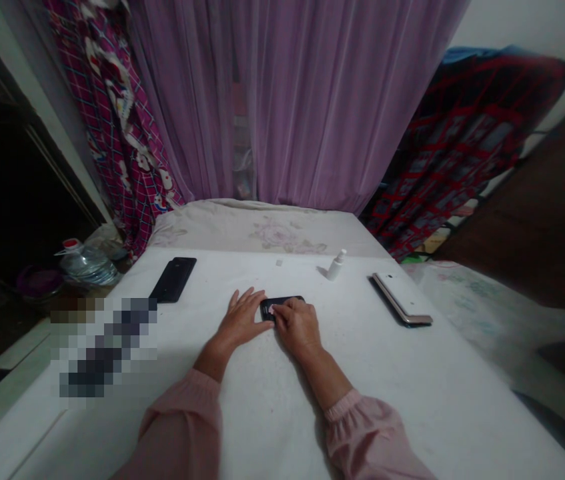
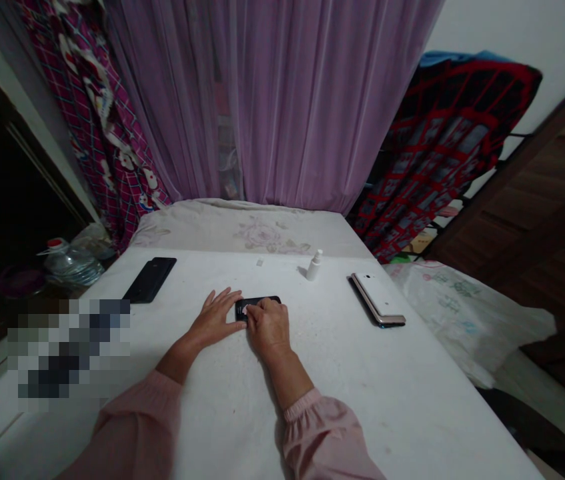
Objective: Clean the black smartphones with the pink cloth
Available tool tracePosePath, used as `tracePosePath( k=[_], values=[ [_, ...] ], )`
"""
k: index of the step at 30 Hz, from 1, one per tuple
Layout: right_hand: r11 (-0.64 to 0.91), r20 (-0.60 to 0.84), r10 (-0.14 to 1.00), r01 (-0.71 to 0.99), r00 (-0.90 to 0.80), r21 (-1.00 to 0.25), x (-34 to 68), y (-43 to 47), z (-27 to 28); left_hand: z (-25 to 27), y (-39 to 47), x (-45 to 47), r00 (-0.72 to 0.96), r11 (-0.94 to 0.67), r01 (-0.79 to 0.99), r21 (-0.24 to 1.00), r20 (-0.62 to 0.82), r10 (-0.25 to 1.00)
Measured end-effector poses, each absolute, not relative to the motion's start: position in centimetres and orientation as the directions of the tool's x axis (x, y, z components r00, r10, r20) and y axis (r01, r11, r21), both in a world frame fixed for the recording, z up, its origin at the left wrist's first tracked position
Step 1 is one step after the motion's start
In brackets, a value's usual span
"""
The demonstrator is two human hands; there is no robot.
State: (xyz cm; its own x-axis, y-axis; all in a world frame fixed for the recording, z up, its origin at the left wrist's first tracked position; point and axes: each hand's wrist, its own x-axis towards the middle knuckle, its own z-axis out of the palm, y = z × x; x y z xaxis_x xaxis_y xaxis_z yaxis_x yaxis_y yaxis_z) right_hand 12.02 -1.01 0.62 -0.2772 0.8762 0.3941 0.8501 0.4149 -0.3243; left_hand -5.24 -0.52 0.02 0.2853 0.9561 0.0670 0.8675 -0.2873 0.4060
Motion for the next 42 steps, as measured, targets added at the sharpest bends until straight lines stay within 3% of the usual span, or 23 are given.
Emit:
tracePosePath(
  k=[5,9,12,18,26,36,42],
  values=[
    [0.221,0.38,0.924,0.868,-0.04,-0.446,15.8,0.0,0.3,0.1,-0.6,-5.4,0.295,-0.293,0.864,0.409,0.06,0.954],
    [0.074,0.31,0.922,0.676,0.234,-0.733,19.2,0.5,-0.4,0.1,-0.5,-5.5,0.302,-0.294,0.87,0.396,0.044,0.952],
    [0.09,0.304,0.917,0.609,0.258,-0.788,19.7,0.4,-0.8,0.2,-0.6,-5.4,0.3,-0.285,0.881,0.377,0.022,0.954],
    [0.214,0.386,0.916,0.676,0.112,-0.705,18.6,-0.2,-0.8,0.5,-1.0,-5.0,0.282,-0.275,0.897,0.346,0.031,0.959],
    [0.297,0.431,0.898,0.84,-0.085,-0.453,18.1,-0.6,-0.6,0.0,-1.8,-4.5,0.218,-0.242,0.917,0.317,0.111,0.97],
    [0.291,0.439,0.891,0.888,-0.116,-0.356,17.5,-2.1,-0.2,0.0,-3.8,-2.6,0.109,-0.144,0.944,0.296,0.133,0.985],
    [0.275,0.44,0.894,0.883,-0.089,-0.381,17.4,-3.1,0.1,-0.1,-4.9,-2.1,0.078,-0.117,0.945,0.307,0.134,0.988]
  ],
)
